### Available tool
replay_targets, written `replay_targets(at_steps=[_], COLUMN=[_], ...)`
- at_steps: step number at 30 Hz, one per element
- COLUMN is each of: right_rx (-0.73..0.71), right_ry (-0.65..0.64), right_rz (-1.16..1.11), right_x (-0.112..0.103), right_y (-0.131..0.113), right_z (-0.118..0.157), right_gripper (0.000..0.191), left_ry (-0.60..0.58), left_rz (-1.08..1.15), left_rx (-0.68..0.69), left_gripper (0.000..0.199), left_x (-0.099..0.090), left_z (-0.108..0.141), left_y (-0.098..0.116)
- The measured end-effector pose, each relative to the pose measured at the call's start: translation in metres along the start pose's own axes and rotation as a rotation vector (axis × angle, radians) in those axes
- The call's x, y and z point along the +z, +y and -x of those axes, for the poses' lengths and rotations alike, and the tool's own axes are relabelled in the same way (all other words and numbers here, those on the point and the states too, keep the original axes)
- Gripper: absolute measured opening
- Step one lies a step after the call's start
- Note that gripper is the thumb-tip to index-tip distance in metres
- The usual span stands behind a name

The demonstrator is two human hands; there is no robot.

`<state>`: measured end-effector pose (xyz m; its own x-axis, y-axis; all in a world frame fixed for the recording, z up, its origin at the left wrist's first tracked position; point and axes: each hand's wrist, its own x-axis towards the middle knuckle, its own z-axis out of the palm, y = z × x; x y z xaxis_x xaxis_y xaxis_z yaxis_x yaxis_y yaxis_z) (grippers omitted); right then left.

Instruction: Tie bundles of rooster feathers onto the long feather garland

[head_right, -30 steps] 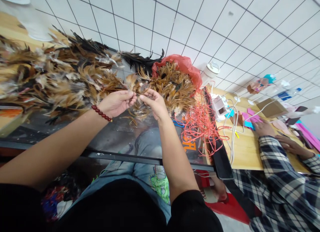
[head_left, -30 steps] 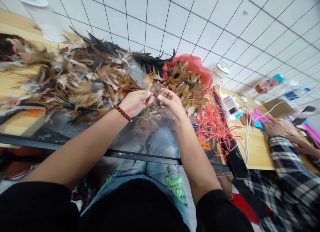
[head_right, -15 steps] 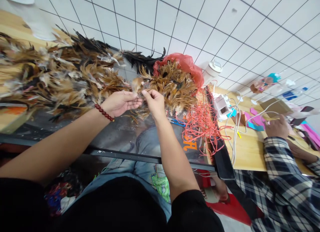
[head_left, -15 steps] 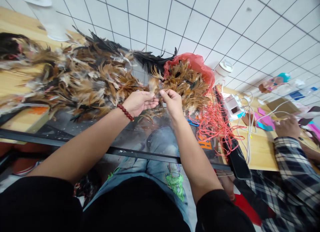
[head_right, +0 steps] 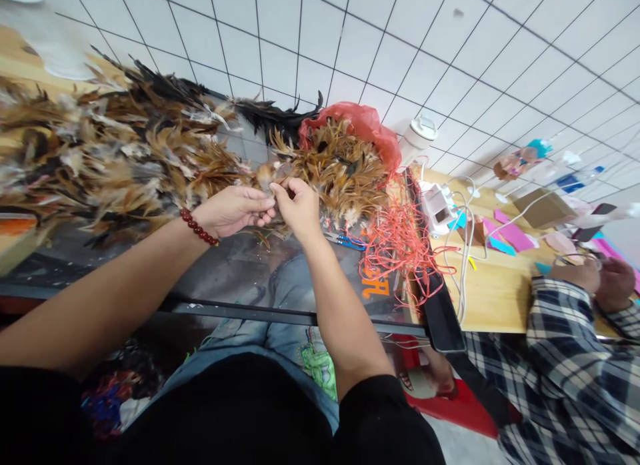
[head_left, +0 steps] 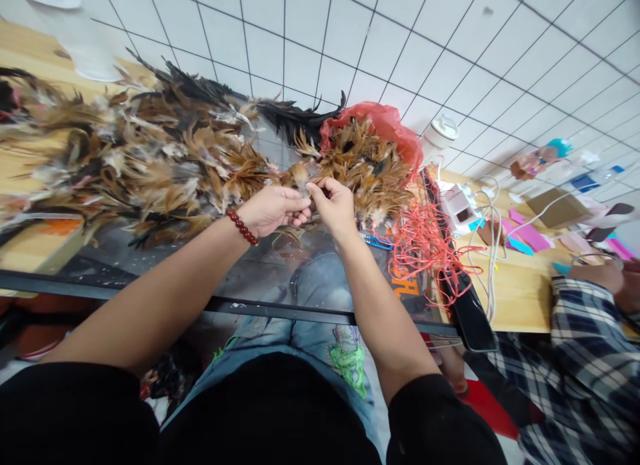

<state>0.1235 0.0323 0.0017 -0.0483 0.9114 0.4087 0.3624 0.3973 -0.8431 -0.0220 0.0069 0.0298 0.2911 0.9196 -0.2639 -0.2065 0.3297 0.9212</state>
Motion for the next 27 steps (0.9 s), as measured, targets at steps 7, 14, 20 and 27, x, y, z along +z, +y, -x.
replay_targets(at_steps=[7, 14, 20, 27], right_rx=[0.024, -0.071, 0.216, 0.522], right_ry=[-0.015, -0.212, -0.147, -0.176], right_rz=[0.158, 0.44, 0.081, -0.607], right_x=[-0.011, -0.001, -0.001, -0.012], right_y=[0.009, -0.006, -0.007, -0.017], right_z=[-0.003, 0.013, 0.005, -0.001], right_gripper=[0.01, 0.012, 0.013, 0.022], left_ry=[0.299, 0.381, 0.352, 0.287], left_rz=[0.275, 0.332, 0.31, 0.225], left_rx=[0.294, 0.319, 0.27, 0.181], left_gripper=[0.01, 0.009, 0.013, 0.008], left_x=[-0.011, -0.017, -0.013, -0.011], left_z=[-0.004, -0.008, -0.007, -0.008], left_y=[0.011, 0.01, 0.007, 0.0])
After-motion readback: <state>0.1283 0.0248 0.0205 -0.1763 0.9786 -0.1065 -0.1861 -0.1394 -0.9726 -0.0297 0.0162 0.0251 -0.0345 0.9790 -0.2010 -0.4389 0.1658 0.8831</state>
